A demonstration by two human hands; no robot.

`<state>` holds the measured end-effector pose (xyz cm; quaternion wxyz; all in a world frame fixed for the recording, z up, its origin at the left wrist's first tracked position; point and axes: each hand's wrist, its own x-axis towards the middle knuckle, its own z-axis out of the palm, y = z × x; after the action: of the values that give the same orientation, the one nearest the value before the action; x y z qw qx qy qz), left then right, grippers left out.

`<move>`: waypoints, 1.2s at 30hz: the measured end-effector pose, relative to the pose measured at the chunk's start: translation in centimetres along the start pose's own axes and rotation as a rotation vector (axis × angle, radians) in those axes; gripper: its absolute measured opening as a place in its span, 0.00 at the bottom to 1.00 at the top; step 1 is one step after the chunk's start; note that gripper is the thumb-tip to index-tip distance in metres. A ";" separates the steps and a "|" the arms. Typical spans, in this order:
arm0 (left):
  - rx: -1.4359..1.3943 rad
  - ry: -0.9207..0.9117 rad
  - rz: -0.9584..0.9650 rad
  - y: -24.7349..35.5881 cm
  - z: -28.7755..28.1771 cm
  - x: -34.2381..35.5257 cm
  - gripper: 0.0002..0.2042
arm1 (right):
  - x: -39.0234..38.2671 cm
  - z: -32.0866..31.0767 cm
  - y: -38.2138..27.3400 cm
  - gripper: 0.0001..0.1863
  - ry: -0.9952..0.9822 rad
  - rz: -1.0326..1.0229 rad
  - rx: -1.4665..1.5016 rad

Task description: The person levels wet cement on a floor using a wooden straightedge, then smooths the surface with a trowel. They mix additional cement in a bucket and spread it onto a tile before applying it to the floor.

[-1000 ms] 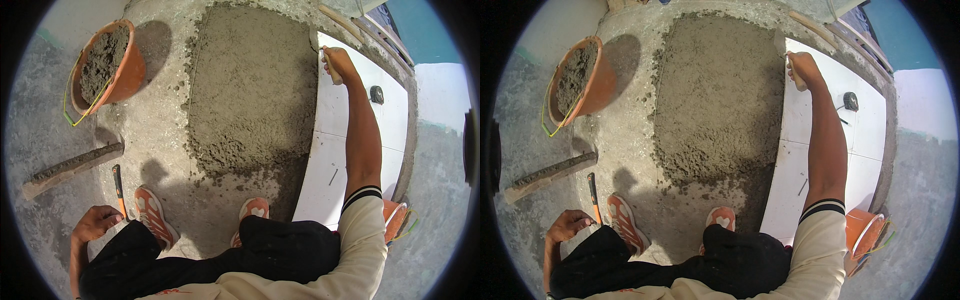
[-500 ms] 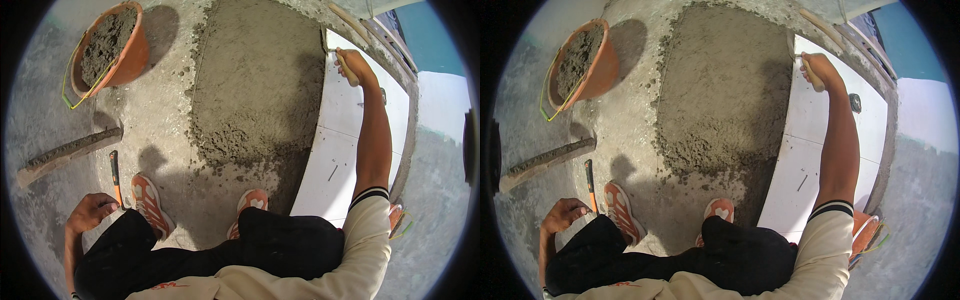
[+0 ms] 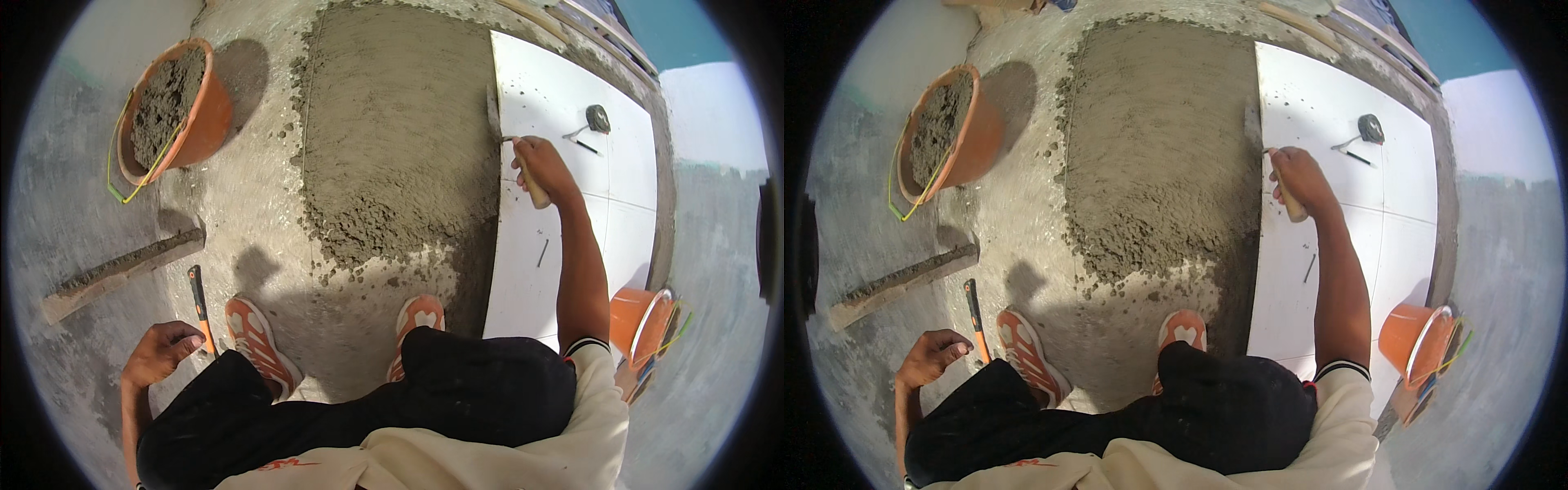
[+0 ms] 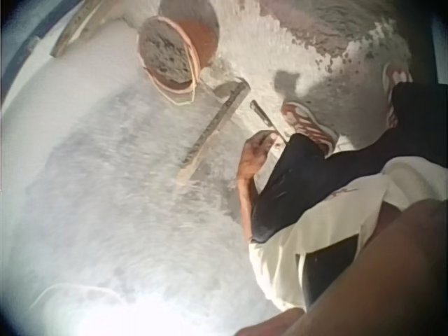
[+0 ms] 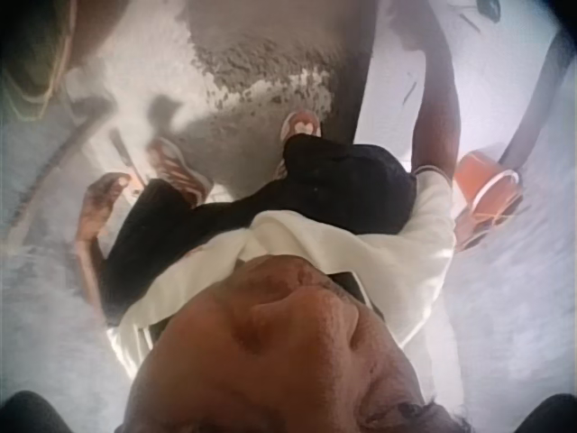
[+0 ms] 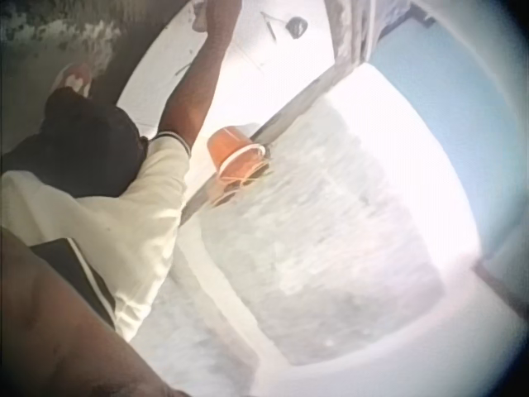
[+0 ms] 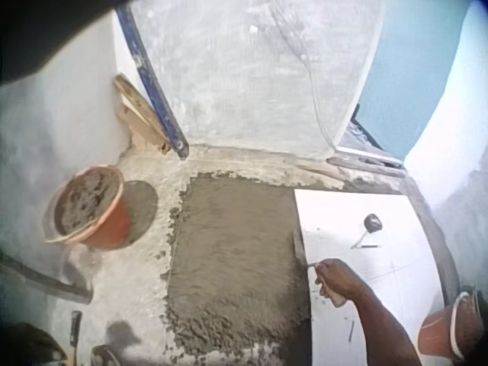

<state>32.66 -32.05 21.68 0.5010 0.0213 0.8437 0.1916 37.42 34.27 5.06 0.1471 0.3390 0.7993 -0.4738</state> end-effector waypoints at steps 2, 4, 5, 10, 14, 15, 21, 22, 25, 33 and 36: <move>0.026 -0.001 0.020 0.3 0.1 0.2 0.20 | -2.4 0.7 1.5 0.23 0.007 0.014 0.017; 0.005 -0.004 0.041 0.3 0.1 0.3 0.21 | -5.1 1.6 2.5 0.24 0.015 0.038 0.028; 0.005 -0.003 0.045 0.4 0.1 0.4 0.21 | -6.4 2.2 3.2 0.24 0.022 0.049 0.040; 0.033 -0.016 0.014 1.4 -0.4 0.3 0.24 | -12.0 4.7 5.0 0.23 0.043 0.086 0.015; 0.004 -0.032 0.069 1.1 0.1 1.6 0.21 | -15.7 5.5 7.2 0.24 0.036 0.140 0.036; 0.000 -0.036 0.077 1.2 0.1 1.8 0.22 | -16.5 5.9 7.8 0.24 0.038 0.150 0.041; 0.041 -0.026 0.047 1.8 -0.6 0.9 0.22 | -18.8 7.3 8.0 0.22 0.108 0.042 -0.005; 0.030 -0.038 0.066 1.8 -0.4 1.3 0.22 | -17.5 7.1 8.5 0.22 0.167 -0.052 -0.050; 0.060 -0.060 0.024 1.7 0.2 2.1 0.22 | -11.7 5.4 7.6 0.21 0.260 -0.271 -0.117; 0.044 -0.034 -0.041 2.0 0.3 1.1 0.23 | 0.1 3.6 0.2 0.26 0.188 -0.158 -0.156; 0.021 -0.042 -0.080 0.7 0.3 0.5 0.23 | -1.3 4.9 -1.4 0.26 0.091 -0.096 -0.126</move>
<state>32.55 -31.19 21.43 0.5256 -0.0032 0.8352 0.1621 36.97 29.13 4.25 0.1087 0.3115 0.8488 -0.4131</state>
